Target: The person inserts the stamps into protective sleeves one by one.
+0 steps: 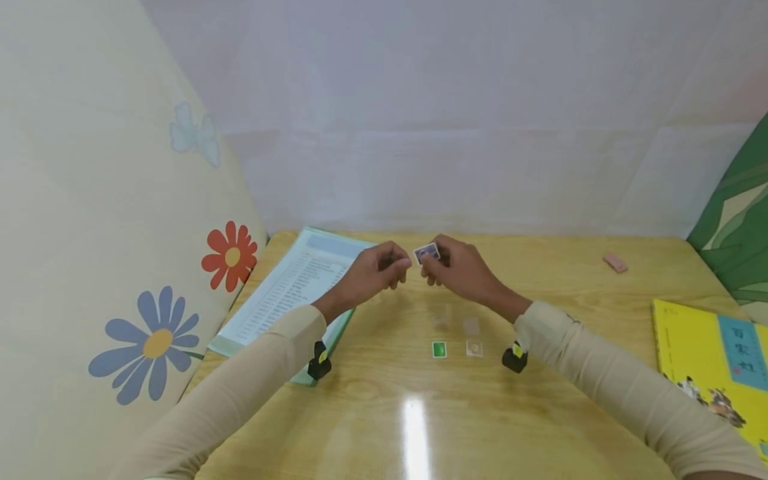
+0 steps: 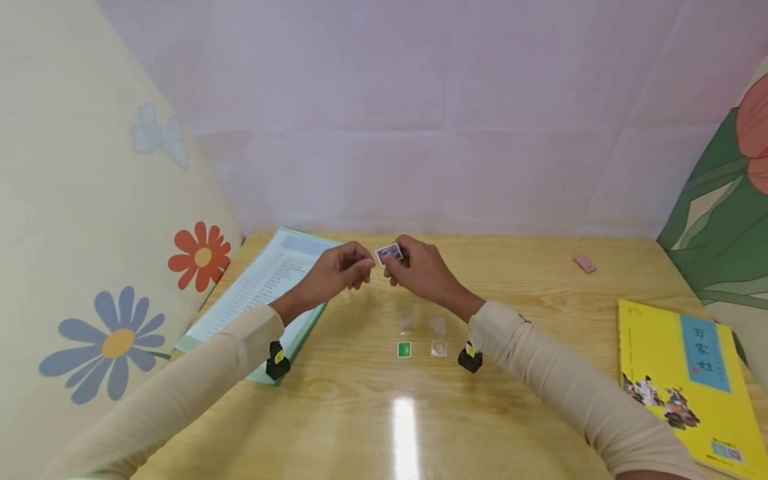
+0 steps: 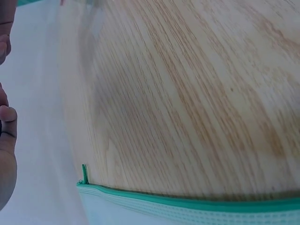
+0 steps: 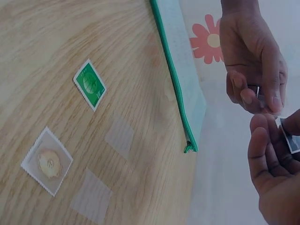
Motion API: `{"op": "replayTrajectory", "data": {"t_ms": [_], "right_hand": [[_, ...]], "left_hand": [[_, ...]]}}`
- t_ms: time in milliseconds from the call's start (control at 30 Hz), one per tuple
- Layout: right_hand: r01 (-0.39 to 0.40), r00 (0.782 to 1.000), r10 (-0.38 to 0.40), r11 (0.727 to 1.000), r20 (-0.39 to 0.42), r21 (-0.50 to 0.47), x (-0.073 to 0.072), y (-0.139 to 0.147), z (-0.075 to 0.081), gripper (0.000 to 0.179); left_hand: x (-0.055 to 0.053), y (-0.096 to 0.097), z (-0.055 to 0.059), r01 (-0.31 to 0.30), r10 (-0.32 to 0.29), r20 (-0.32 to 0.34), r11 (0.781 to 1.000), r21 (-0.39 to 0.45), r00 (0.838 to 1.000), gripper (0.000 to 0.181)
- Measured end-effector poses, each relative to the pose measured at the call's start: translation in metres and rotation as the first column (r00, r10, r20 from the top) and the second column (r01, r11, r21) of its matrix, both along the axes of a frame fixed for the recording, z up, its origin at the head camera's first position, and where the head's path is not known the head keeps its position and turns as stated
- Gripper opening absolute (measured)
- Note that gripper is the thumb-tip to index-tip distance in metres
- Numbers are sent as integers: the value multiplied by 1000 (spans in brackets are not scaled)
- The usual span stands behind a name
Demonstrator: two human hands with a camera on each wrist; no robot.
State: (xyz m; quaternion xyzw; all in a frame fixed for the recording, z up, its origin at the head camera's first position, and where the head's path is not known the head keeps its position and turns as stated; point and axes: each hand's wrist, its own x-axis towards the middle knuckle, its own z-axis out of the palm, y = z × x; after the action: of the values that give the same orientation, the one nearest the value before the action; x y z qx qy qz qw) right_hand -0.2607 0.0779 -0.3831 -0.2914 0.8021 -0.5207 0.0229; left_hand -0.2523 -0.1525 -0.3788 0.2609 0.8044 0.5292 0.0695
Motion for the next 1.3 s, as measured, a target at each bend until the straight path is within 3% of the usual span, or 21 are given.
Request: {"op": "replayTrajectory", "data": {"t_ms": [200, 467, 600, 700, 900, 1300], "right_hand": [[8, 1000, -7, 1000, 15, -27, 1, -1, 0, 15], [7, 1000, -7, 999, 8, -37, 2, -1, 1, 13], [0, 1000, 0, 999, 10, -37, 4, -1, 2, 12], [-5, 1000, 5, 999, 3, -35, 5, 0, 3, 12], [-9, 1000, 8, 1000, -25, -17, 5, 1, 4, 15], [5, 995, 0, 999, -100, 51, 4, 0, 4, 18]], "left_hand": [[-8, -1, -10, 26, -27, 28, 999, 31, 999, 26], [-9, 0, -10, 89, -92, 32, 993, 80, 995, 18], [-8, 1, -10, 115, -119, 31, 988, 100, 992, 22], [-7, 2, -9, 116, -120, 31, 989, 96, 992, 28], [-4, 4, -8, 89, -92, 47, 994, 69, 995, 23], [-7, 4, -12, 72, -73, -43, 997, -21, 996, 19]]}}
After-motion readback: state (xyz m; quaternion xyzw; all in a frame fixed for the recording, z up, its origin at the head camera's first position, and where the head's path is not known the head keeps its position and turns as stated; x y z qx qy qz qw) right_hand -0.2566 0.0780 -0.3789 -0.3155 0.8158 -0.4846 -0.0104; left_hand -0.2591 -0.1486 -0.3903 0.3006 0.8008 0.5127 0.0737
